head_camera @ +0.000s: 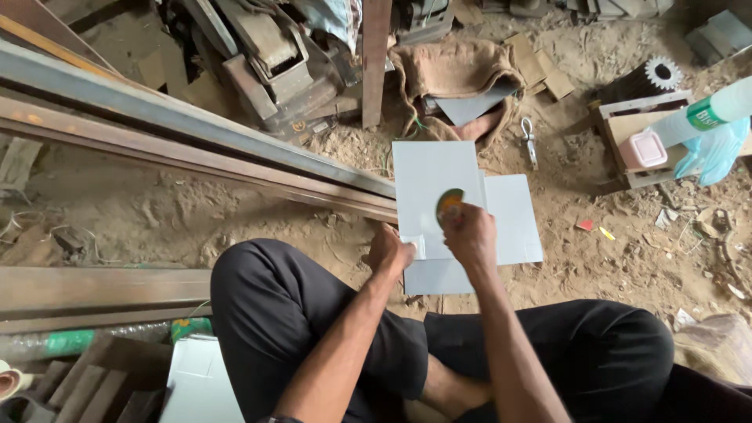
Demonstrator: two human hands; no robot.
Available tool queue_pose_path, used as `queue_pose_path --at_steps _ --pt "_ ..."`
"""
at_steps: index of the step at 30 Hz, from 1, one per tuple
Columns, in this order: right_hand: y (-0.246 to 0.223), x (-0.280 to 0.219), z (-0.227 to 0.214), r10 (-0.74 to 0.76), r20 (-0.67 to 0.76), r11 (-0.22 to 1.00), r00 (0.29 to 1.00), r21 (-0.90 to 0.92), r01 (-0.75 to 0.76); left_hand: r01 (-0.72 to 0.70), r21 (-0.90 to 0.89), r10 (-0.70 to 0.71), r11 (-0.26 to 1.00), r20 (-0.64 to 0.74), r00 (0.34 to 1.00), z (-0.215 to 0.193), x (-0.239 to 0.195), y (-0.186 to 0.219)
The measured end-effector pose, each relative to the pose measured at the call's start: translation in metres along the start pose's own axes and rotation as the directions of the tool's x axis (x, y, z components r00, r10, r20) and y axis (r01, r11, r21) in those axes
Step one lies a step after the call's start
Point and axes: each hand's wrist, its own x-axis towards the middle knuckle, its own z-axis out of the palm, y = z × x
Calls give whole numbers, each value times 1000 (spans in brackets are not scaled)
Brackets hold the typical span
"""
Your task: The person handles several small metal sheets, aligning them and using a small abrasive cutting disc to scrape or mark the surface of the sheets.
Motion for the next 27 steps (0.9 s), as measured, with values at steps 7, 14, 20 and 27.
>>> queue_pose_path --at_steps 7,14,20,27 --pt "43 -55 -77 98 -110 980 989 -160 -115 -209 -181 186 961 -136 973 33 19 -19" --pt "49 -50 -71 155 -188 969 970 221 -112 -293 -163 260 942 -195 946 34 22 -27" --pt "58 -54 -75 130 -282 950 951 311 -37 -546 -177 499 819 -252 829 22 1 -24" --pt "55 -56 -80 248 -249 924 936 351 -151 -395 -227 403 890 -15 915 16 11 -20"
